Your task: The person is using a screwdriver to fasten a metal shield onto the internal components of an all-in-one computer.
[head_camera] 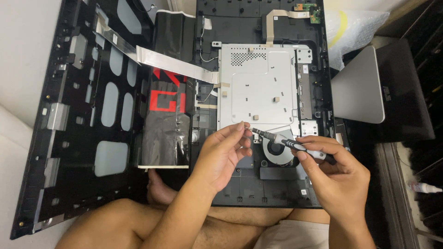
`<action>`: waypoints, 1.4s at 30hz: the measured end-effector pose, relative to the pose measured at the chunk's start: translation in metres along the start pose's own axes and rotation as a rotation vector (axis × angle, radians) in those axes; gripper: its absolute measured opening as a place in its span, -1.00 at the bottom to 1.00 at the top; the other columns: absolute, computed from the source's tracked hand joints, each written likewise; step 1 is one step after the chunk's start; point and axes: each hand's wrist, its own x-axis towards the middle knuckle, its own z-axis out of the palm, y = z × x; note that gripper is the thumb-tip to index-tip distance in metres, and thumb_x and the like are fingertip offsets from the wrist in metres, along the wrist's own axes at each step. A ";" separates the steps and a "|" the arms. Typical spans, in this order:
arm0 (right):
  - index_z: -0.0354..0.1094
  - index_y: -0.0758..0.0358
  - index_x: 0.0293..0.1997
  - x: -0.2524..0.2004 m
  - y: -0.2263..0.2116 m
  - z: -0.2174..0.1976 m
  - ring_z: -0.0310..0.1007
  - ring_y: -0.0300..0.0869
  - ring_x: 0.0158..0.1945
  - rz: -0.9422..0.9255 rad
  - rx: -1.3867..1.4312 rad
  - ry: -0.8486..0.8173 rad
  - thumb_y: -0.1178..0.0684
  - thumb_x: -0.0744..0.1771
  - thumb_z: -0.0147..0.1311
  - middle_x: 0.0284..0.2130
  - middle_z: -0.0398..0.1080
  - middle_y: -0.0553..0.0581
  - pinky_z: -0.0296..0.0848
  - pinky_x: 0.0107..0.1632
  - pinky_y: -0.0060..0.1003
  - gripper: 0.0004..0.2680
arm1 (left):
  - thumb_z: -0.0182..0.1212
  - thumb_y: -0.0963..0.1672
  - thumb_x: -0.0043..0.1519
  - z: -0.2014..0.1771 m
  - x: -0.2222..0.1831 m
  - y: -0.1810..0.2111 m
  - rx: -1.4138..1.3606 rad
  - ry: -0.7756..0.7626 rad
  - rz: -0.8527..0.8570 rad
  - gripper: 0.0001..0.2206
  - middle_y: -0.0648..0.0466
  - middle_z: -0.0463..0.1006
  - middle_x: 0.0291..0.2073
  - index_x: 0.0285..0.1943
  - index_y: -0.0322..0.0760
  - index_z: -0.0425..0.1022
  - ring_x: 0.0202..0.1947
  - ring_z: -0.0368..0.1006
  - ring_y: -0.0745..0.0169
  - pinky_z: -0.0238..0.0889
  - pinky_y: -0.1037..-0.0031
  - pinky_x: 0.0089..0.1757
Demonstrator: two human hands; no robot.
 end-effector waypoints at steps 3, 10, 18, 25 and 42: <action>0.37 0.40 -0.16 -0.001 0.004 0.000 0.57 -0.01 0.08 -0.052 0.007 0.000 0.36 0.31 0.18 -0.12 0.51 0.36 0.61 0.08 -0.33 -0.89 | 0.26 -0.12 0.26 0.001 0.001 -0.005 0.103 0.039 0.085 -0.74 -0.02 0.52 -0.29 -0.02 -0.48 0.59 -0.37 0.37 0.28 0.37 0.45 -0.32; 0.07 0.31 0.06 0.001 0.004 0.014 0.60 0.04 -0.14 0.003 0.090 0.198 0.33 0.34 0.16 -0.15 0.47 0.45 0.69 0.01 -0.23 -0.71 | 0.23 -0.09 0.26 0.015 -0.008 -0.008 0.416 0.141 0.230 -0.74 0.01 0.62 -0.36 -0.08 -0.43 0.66 -0.48 0.40 0.33 0.45 0.51 -0.33; -0.01 0.13 0.35 0.013 0.020 0.025 0.61 0.18 -0.09 0.181 0.454 0.323 0.25 0.38 0.04 -0.12 0.43 0.40 0.65 0.09 -0.02 -0.62 | 0.23 -0.07 0.25 0.017 -0.011 -0.009 0.612 0.117 0.285 -0.75 0.08 0.67 -0.34 -0.04 -0.31 0.66 -0.46 0.45 0.38 0.48 0.56 -0.31; 0.06 0.19 0.33 0.018 0.024 0.020 0.59 0.02 -0.06 0.248 0.508 0.368 0.21 0.36 0.08 -0.08 0.46 0.39 0.64 0.07 -0.18 -0.62 | 0.29 -0.05 0.17 0.014 -0.009 -0.009 0.556 0.095 0.226 -0.64 0.10 0.67 -0.21 0.11 -0.27 0.65 -0.22 0.55 0.43 0.55 0.54 -0.18; -0.09 0.08 0.63 0.048 0.086 -0.063 0.62 0.01 -0.04 -0.002 0.391 0.453 0.19 0.40 0.18 -0.02 0.46 0.35 0.74 0.10 -0.20 -0.42 | 0.11 -0.02 0.32 -0.015 0.006 -0.014 2.089 0.092 1.077 -0.67 0.01 0.45 0.27 0.26 0.03 0.51 0.29 0.29 0.01 -0.06 -0.25 0.13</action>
